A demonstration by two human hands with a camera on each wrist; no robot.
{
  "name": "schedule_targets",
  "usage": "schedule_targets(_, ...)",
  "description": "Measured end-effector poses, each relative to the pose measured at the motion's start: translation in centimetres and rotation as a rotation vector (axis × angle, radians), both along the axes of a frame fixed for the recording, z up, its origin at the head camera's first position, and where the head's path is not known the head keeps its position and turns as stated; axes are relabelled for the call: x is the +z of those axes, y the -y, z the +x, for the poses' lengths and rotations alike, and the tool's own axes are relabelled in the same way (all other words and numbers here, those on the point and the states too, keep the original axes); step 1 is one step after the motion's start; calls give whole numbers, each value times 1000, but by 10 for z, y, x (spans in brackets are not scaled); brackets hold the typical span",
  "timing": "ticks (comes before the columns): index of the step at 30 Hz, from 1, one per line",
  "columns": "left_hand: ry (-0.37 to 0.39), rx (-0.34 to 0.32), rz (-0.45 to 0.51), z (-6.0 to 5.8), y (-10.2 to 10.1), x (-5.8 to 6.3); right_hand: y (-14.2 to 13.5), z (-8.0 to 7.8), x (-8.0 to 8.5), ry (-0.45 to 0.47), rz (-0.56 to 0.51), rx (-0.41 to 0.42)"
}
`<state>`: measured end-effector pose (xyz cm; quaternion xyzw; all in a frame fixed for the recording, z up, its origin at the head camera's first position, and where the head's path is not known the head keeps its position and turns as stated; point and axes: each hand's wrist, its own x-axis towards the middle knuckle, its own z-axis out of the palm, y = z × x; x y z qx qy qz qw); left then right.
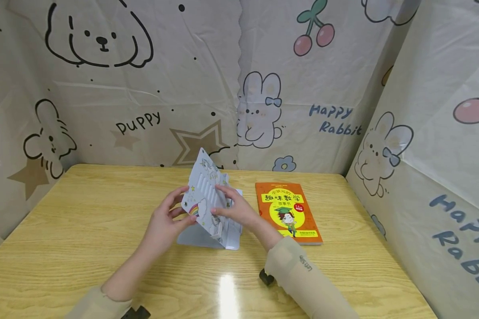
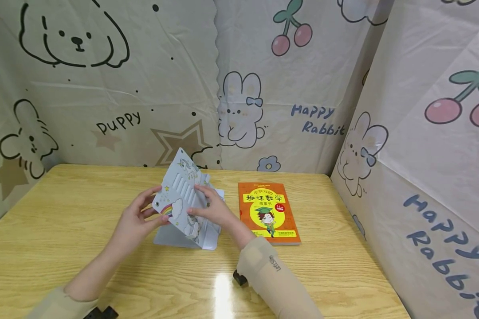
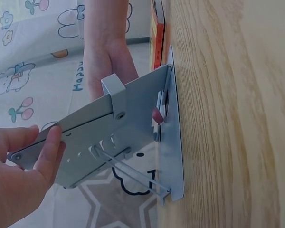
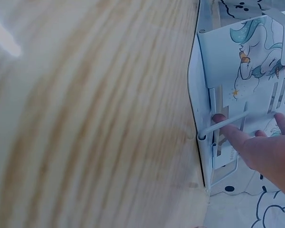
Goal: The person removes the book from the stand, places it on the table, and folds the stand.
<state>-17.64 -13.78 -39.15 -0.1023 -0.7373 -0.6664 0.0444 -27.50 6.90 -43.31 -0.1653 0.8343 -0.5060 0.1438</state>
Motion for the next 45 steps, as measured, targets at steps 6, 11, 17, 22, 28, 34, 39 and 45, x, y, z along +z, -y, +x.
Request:
schedule_targets(6,-6,10,-11,1,-2,-2,-2,-1,1,11,-2,25)
schedule_targets(11,-21,10,-18,0,-2,-3,-2,-2,3,8,-11,48)
schedule_targets(17,-25,1,-20,1,-2,-3,-3,-3,2,17,-4,50)
schedule_targets(22,-29,3,-27,0,-1,-3,-3,0,5,39,-14,29)
schedule_targets(28,-39,7,-52,1,0,1,-6,3,11,-10,28,-22)
schedule_targets(34,-27,40,-111,2,2,7,-12,8,17,-38,-14,-4)
schedule_targets(39,-59,20,-122,1,2,10,-16,24,28,-35,-79,47)
schedule_targets(45,-101,-12,-133,-3,0,13,-17,56,55,-3,-154,88)
